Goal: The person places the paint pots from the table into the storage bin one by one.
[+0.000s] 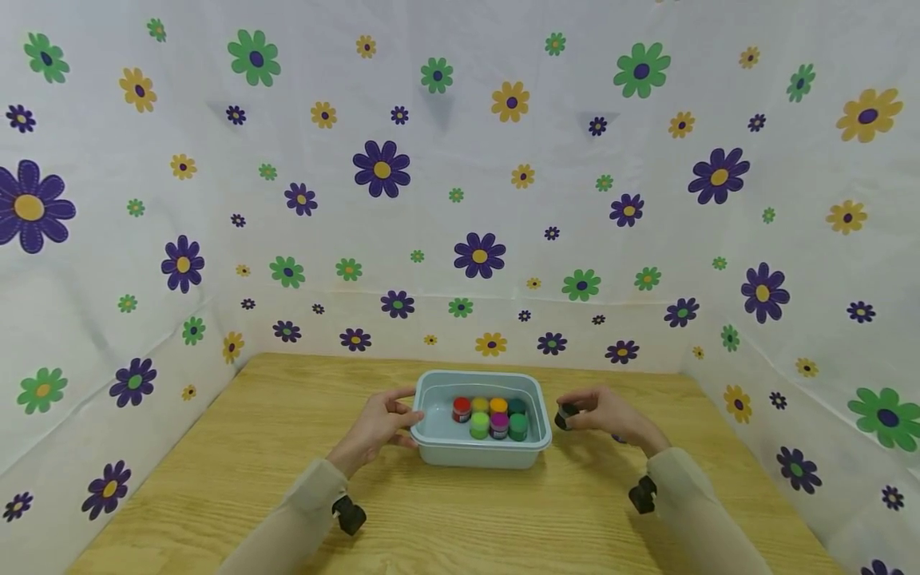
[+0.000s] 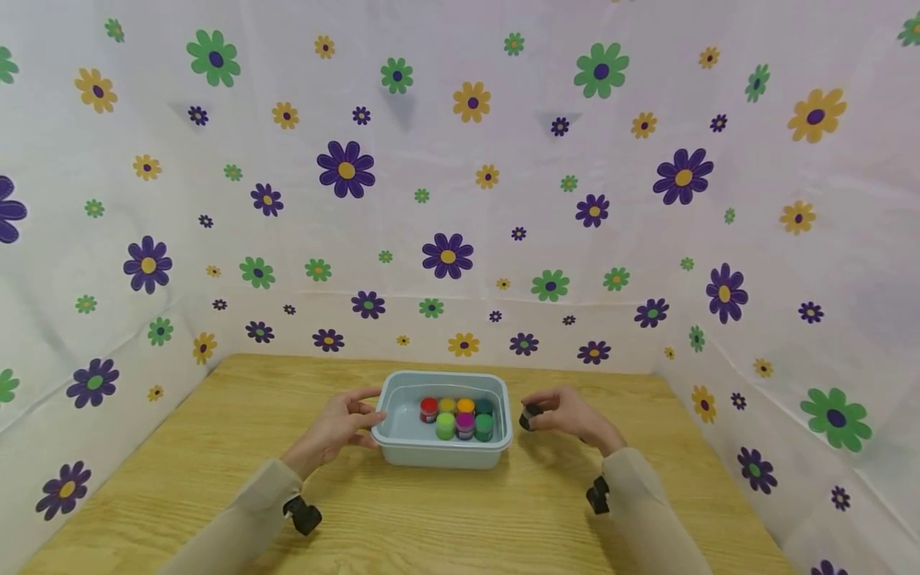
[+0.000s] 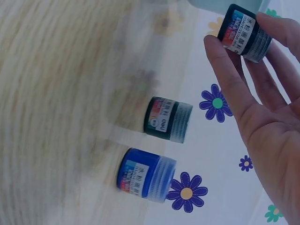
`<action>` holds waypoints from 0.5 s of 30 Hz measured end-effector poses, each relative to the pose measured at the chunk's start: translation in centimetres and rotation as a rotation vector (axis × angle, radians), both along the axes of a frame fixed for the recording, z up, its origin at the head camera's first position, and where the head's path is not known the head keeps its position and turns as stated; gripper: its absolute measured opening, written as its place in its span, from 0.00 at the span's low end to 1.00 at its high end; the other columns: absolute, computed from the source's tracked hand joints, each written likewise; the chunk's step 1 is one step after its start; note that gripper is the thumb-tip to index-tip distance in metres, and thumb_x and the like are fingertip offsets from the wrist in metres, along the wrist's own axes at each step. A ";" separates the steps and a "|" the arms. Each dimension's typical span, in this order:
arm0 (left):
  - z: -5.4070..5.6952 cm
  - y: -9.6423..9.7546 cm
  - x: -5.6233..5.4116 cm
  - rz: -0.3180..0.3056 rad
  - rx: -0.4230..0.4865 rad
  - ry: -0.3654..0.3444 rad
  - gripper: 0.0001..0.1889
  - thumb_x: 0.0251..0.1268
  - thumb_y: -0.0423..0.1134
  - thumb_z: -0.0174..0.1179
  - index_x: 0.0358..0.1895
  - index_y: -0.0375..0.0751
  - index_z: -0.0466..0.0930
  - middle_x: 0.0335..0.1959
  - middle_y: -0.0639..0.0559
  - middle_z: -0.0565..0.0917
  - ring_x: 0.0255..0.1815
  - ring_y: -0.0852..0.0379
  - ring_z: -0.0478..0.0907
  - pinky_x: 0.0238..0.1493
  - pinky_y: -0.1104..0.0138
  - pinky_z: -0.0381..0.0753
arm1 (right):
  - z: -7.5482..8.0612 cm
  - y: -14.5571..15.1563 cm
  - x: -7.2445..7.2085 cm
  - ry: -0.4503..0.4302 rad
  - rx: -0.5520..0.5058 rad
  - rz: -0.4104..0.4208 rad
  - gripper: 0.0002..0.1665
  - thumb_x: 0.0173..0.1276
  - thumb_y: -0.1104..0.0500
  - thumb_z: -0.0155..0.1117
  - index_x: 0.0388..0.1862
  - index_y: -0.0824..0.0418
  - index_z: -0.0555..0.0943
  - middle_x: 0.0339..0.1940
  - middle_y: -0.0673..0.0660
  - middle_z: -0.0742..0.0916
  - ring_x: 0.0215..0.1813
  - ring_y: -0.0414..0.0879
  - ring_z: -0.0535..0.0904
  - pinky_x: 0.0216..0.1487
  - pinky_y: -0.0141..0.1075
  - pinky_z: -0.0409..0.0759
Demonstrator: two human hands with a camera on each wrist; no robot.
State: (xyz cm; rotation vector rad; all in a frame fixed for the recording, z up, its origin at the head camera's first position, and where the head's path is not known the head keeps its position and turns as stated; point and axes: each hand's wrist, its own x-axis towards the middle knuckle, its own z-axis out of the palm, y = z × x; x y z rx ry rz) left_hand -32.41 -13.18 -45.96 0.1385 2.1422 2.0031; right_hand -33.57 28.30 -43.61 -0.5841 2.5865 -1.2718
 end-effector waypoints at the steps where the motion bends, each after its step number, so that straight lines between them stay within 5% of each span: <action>1: 0.0 0.0 0.1 -0.002 -0.002 0.004 0.30 0.64 0.29 0.64 0.70 0.37 0.67 0.40 0.40 0.76 0.43 0.40 0.83 0.29 0.60 0.89 | 0.2 -0.1 0.1 -0.002 -0.009 -0.006 0.28 0.64 0.61 0.68 0.63 0.67 0.76 0.60 0.68 0.81 0.57 0.57 0.80 0.55 0.49 0.84; 5: -0.1 0.1 0.2 0.003 -0.003 0.003 0.31 0.63 0.30 0.64 0.70 0.36 0.67 0.41 0.40 0.76 0.42 0.41 0.83 0.29 0.60 0.89 | 0.6 -0.5 0.4 -0.012 -0.035 -0.063 0.28 0.63 0.60 0.68 0.62 0.64 0.78 0.59 0.68 0.81 0.55 0.55 0.80 0.51 0.46 0.83; 15: 0.0 0.1 0.2 0.014 -0.006 0.005 0.31 0.64 0.30 0.64 0.70 0.39 0.67 0.42 0.40 0.77 0.42 0.42 0.84 0.29 0.60 0.89 | 1.7 -1.9 0.7 0.048 -0.082 -0.129 0.25 0.63 0.57 0.69 0.60 0.60 0.80 0.56 0.61 0.84 0.55 0.50 0.80 0.60 0.46 0.76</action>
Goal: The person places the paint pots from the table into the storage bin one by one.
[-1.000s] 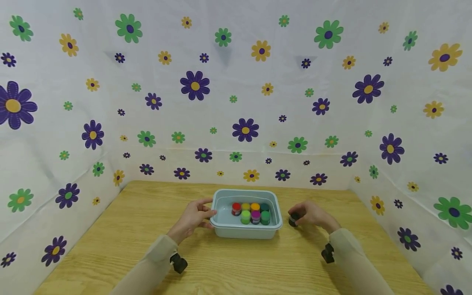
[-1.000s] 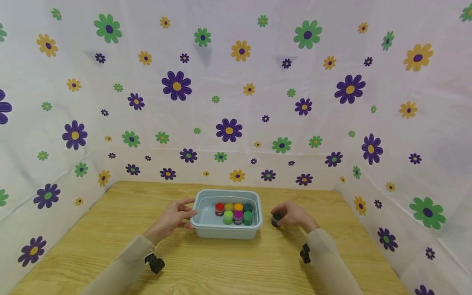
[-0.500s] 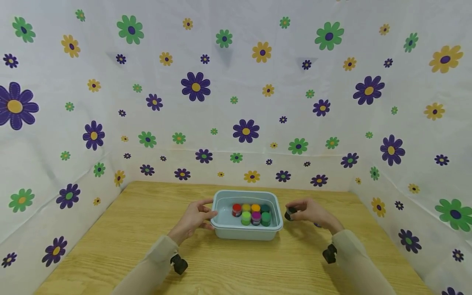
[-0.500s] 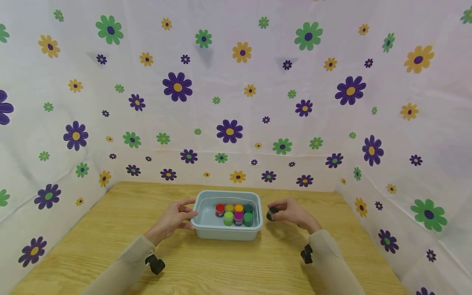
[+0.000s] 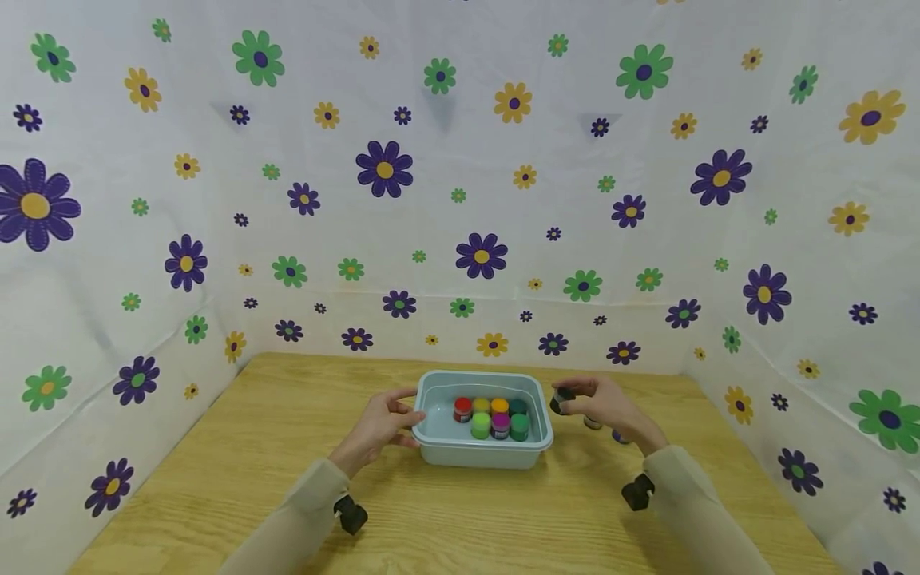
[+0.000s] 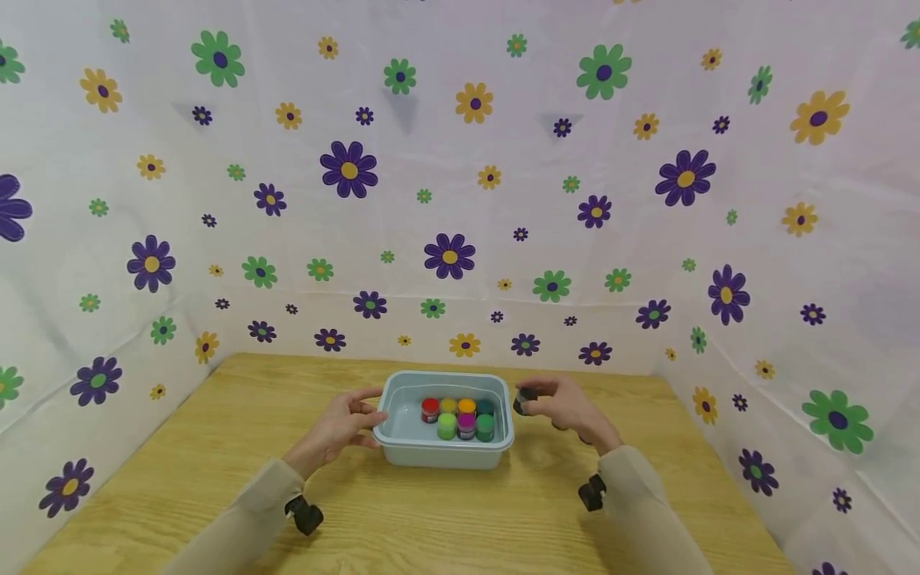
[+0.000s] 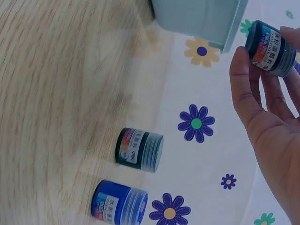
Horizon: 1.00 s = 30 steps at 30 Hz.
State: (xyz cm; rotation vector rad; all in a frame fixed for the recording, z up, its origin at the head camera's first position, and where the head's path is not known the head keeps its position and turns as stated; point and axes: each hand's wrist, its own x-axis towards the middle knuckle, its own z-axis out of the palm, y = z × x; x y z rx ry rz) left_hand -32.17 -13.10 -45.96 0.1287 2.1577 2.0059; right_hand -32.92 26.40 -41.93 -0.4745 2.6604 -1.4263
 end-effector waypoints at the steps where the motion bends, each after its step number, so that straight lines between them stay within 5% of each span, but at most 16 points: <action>1: 0.0 0.0 0.0 -0.002 0.001 -0.001 0.31 0.64 0.31 0.64 0.70 0.39 0.67 0.42 0.40 0.77 0.42 0.42 0.84 0.29 0.60 0.89 | 0.1 -0.2 0.0 0.000 -0.004 0.000 0.26 0.63 0.56 0.69 0.60 0.61 0.80 0.56 0.61 0.84 0.54 0.49 0.80 0.59 0.44 0.77; 5: -0.2 -0.1 0.0 -0.008 0.002 -0.001 0.31 0.64 0.31 0.64 0.70 0.38 0.67 0.42 0.40 0.77 0.42 0.41 0.84 0.29 0.60 0.89 | 0.6 -1.1 0.2 -0.023 -0.048 0.011 0.28 0.63 0.56 0.69 0.62 0.63 0.78 0.58 0.62 0.84 0.53 0.48 0.80 0.55 0.38 0.78; 10: -0.3 -0.1 -0.1 -0.006 0.014 -0.006 0.31 0.64 0.31 0.64 0.70 0.38 0.67 0.42 0.40 0.76 0.42 0.41 0.84 0.29 0.60 0.89 | 0.7 -2.9 0.5 -0.052 -0.097 0.027 0.28 0.64 0.59 0.68 0.62 0.65 0.78 0.60 0.63 0.82 0.57 0.50 0.79 0.63 0.46 0.79; 30: 0.2 0.0 0.2 -0.021 0.017 0.004 0.30 0.65 0.30 0.63 0.71 0.37 0.66 0.43 0.39 0.77 0.42 0.41 0.83 0.29 0.60 0.89 | -1.2 -10.0 -0.2 0.006 -0.031 0.047 0.23 0.60 0.55 0.73 0.55 0.59 0.84 0.52 0.53 0.87 0.55 0.47 0.81 0.61 0.48 0.80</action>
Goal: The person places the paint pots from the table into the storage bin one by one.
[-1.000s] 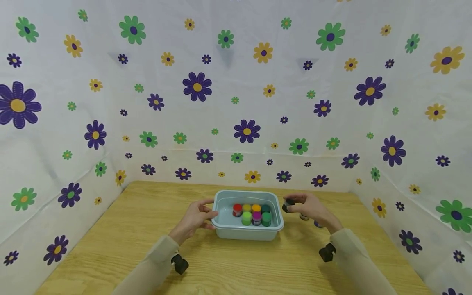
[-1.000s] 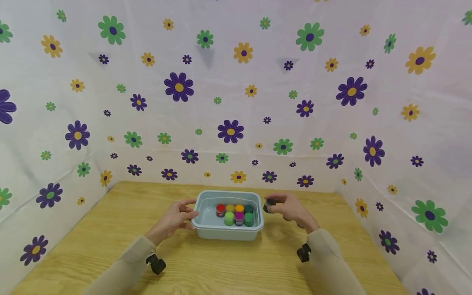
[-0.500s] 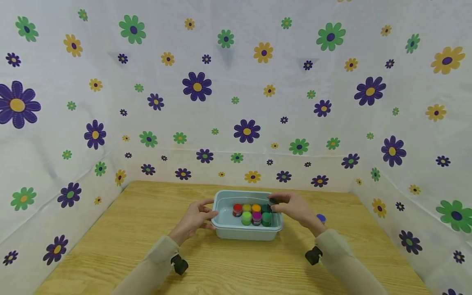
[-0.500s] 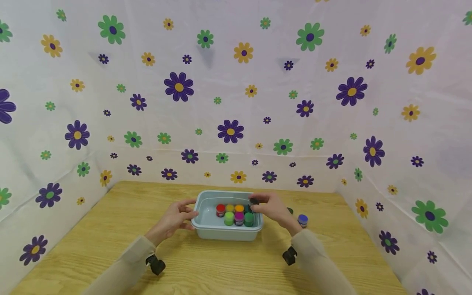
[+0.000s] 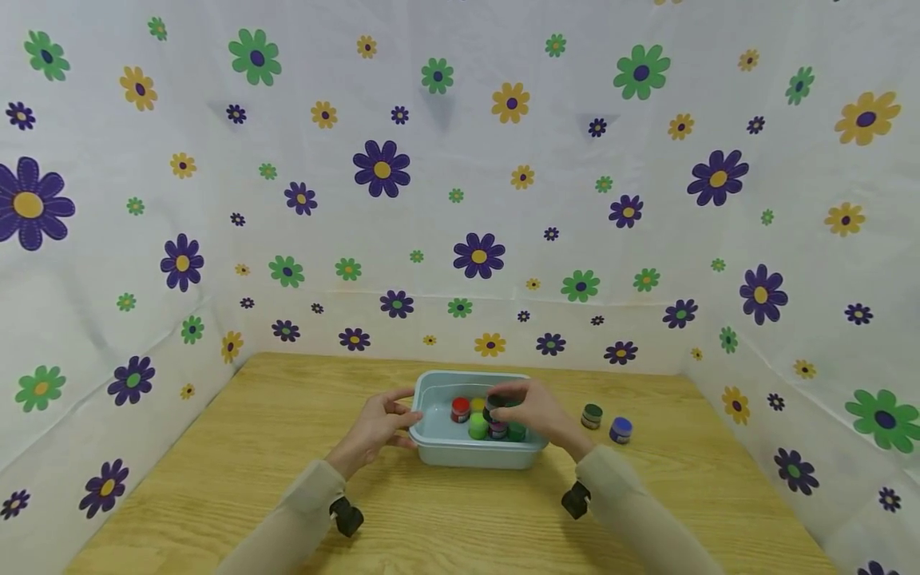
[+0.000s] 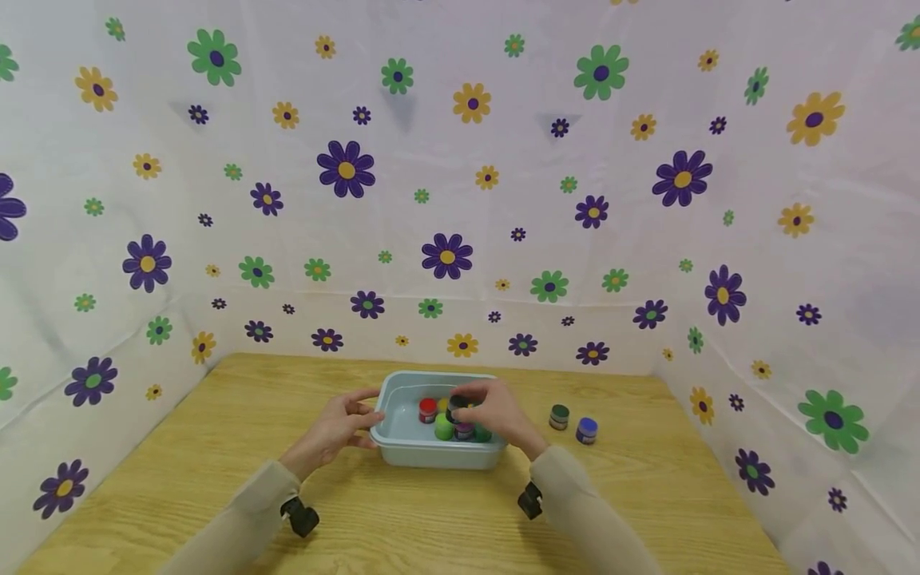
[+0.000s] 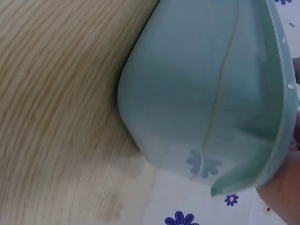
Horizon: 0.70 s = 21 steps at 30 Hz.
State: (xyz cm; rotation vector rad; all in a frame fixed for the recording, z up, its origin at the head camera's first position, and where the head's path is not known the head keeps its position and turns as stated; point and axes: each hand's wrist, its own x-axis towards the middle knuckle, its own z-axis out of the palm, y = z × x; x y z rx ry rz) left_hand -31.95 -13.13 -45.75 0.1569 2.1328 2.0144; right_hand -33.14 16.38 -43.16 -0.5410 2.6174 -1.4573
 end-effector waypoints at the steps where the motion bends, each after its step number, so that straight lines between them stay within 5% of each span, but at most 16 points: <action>1: 0.0 0.0 0.0 -0.001 0.001 0.000 0.30 0.65 0.30 0.63 0.71 0.37 0.66 0.43 0.39 0.77 0.42 0.41 0.84 0.29 0.60 0.89 | -0.1 -0.3 -0.1 -0.004 0.002 -0.001 0.23 0.60 0.55 0.73 0.55 0.59 0.84 0.52 0.53 0.87 0.55 0.47 0.81 0.60 0.47 0.81; 9: -0.1 0.0 -0.2 0.004 0.006 -0.017 0.31 0.65 0.30 0.63 0.71 0.38 0.66 0.43 0.40 0.77 0.44 0.41 0.83 0.31 0.61 0.89 | -0.4 -2.4 -0.6 -0.042 -0.034 -0.011 0.23 0.57 0.56 0.75 0.53 0.58 0.85 0.50 0.56 0.88 0.49 0.45 0.84 0.48 0.39 0.86; 21: -0.2 -0.1 -0.2 0.002 0.007 -0.025 0.31 0.64 0.31 0.64 0.71 0.39 0.66 0.44 0.40 0.79 0.41 0.46 0.84 0.31 0.60 0.89 | -1.0 -4.6 -1.2 0.081 0.115 0.090 0.21 0.60 0.58 0.73 0.52 0.60 0.86 0.45 0.52 0.89 0.43 0.40 0.82 0.47 0.35 0.84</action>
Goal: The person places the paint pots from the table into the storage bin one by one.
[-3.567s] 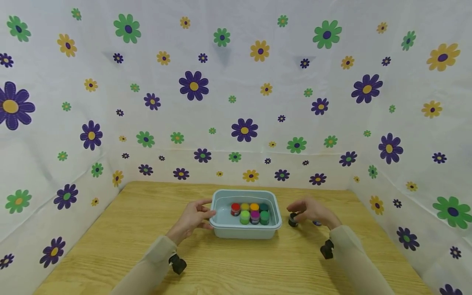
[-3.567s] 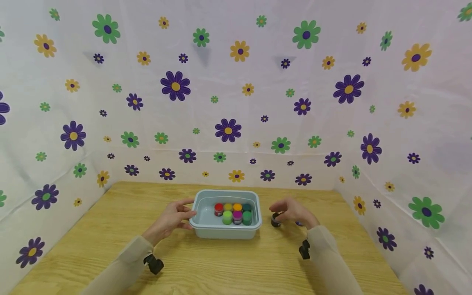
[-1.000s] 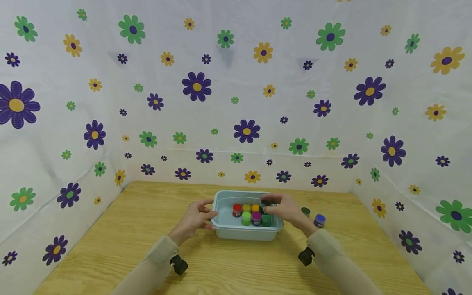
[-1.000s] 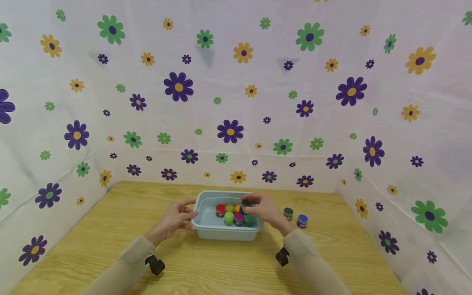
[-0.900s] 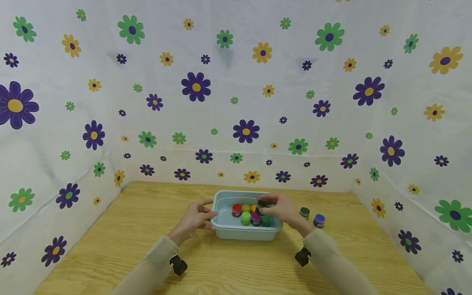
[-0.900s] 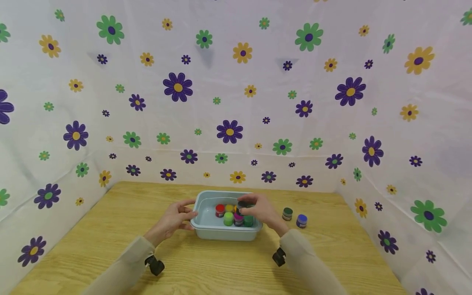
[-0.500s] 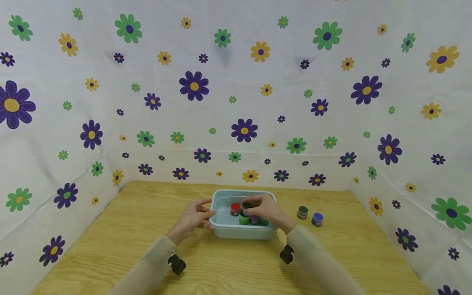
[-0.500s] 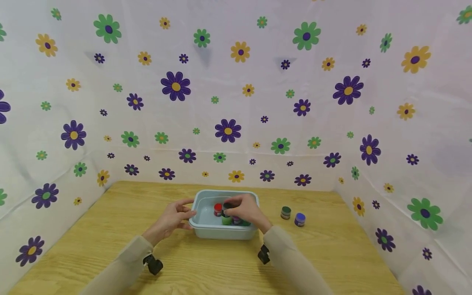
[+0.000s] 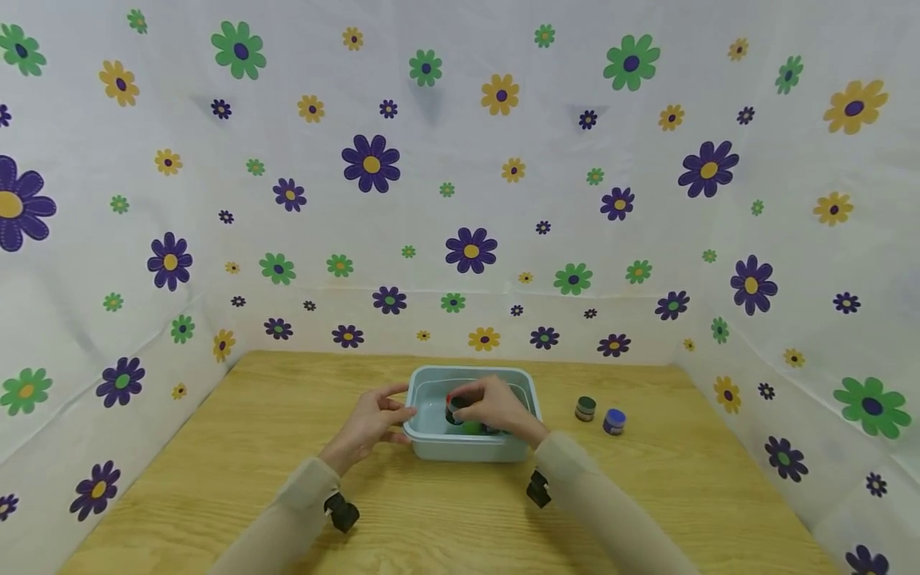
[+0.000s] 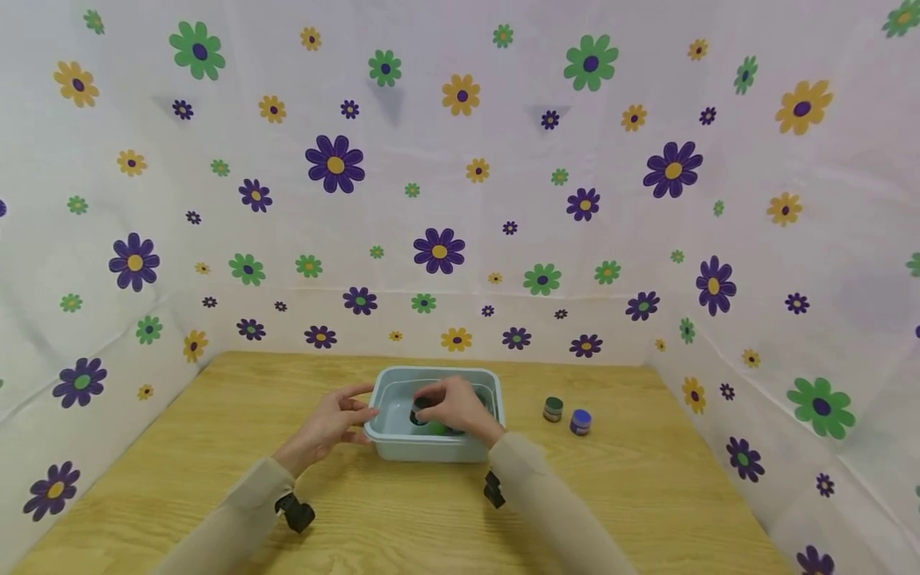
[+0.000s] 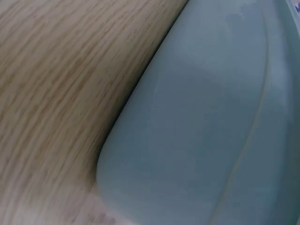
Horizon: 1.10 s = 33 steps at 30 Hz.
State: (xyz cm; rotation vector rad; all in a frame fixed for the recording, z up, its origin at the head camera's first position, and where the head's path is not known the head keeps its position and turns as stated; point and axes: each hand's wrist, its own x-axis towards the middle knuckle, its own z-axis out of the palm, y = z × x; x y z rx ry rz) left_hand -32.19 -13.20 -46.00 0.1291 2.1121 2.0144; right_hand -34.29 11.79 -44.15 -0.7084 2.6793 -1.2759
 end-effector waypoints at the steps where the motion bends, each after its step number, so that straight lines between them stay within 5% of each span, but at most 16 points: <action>1: 0.0 0.0 0.0 -0.002 -0.001 -0.001 0.31 0.64 0.31 0.65 0.71 0.39 0.66 0.43 0.40 0.79 0.41 0.46 0.84 0.31 0.60 0.89 | -0.1 -0.2 -0.1 0.005 0.004 0.008 0.21 0.60 0.58 0.73 0.52 0.61 0.85 0.46 0.53 0.89 0.44 0.40 0.82 0.48 0.36 0.84; 21: 0.0 0.2 -0.1 0.019 -0.017 -0.003 0.31 0.64 0.32 0.65 0.70 0.41 0.67 0.42 0.41 0.79 0.43 0.43 0.84 0.32 0.60 0.89 | -0.8 -1.9 -1.2 0.039 0.114 0.016 0.23 0.57 0.63 0.76 0.52 0.65 0.85 0.45 0.56 0.89 0.46 0.46 0.84 0.51 0.42 0.85; 33: -0.2 0.1 -0.2 0.021 -0.014 -0.004 0.31 0.64 0.31 0.64 0.70 0.41 0.68 0.40 0.41 0.79 0.41 0.44 0.84 0.31 0.60 0.89 | -0.7 -2.1 -1.5 -0.012 0.156 0.020 0.21 0.55 0.68 0.75 0.50 0.65 0.85 0.47 0.58 0.88 0.49 0.49 0.82 0.57 0.46 0.82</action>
